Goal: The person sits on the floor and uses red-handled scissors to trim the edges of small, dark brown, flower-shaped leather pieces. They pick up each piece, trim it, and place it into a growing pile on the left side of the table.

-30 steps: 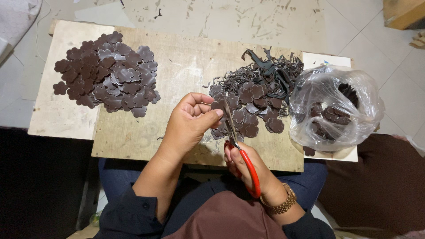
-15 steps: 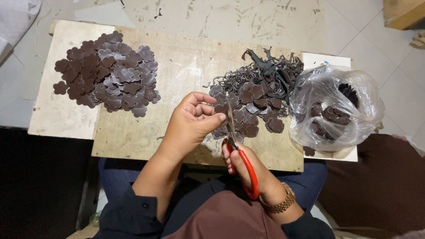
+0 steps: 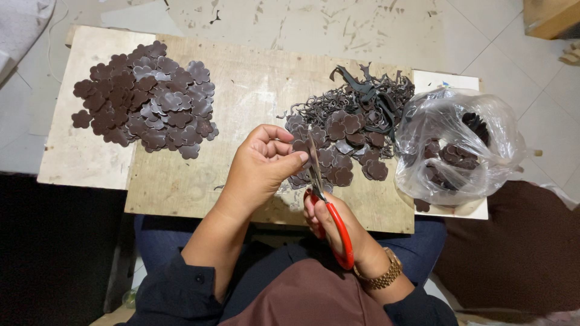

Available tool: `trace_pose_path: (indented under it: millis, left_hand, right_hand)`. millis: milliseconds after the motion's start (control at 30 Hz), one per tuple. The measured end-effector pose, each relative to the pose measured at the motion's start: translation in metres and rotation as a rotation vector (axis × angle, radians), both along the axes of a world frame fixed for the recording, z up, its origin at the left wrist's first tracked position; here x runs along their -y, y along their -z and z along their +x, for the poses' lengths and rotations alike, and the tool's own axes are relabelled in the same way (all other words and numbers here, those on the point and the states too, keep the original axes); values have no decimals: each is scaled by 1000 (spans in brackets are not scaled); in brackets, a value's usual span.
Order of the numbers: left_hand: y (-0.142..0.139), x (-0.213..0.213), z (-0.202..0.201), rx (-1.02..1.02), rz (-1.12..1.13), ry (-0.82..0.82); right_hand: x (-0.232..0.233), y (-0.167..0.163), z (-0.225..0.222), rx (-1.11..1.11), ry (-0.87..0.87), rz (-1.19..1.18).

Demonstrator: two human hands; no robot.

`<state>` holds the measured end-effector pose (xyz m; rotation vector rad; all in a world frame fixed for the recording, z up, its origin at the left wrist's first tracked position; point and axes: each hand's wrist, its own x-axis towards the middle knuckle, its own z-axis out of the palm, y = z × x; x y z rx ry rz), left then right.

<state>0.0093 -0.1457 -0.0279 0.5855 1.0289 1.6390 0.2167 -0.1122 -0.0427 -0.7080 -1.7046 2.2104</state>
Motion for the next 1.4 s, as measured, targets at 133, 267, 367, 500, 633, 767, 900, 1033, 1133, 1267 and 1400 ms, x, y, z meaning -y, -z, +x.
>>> trace_pose_path:
  millis: [133,267,367,500,633,767,900,1033,1133,1267,1400]
  left_hand:
    - [0,-1,0,-25,-14,5]
    - [0,-1,1,-77,-29,45]
    - [1,-1,5,-91,-46,81]
    - [5,-3,9,8,-38,102]
    - [8,-2,8,31,-55,114]
    - [8,-1,7,36,-70,120]
    - [5,0,10,49,-68,148]
    - [1,1,14,89,-128,121]
    - [-2,0,13,149,-164,128]
    - [-3,1,12,115,-174,146]
    - [-3,2,13,86,-114,204]
  right_hand:
    - [-1,2,-1,-2,-3,-3]
    - [0,1,-1,-32,-28,58]
    - [1,0,-3,-82,-21,79]
    - [4,-1,-2,-96,5,-13]
    - [0,0,1,-116,-32,-12]
    - [2,1,2,-115,-11,-64]
    - [3,1,2,-121,10,-31]
    - [1,-3,6,-103,-17,-13]
    - [-1,-2,5,-108,-29,1]
    - [1,2,7,-86,9,14]
    - [2,5,3,-129,50,10]
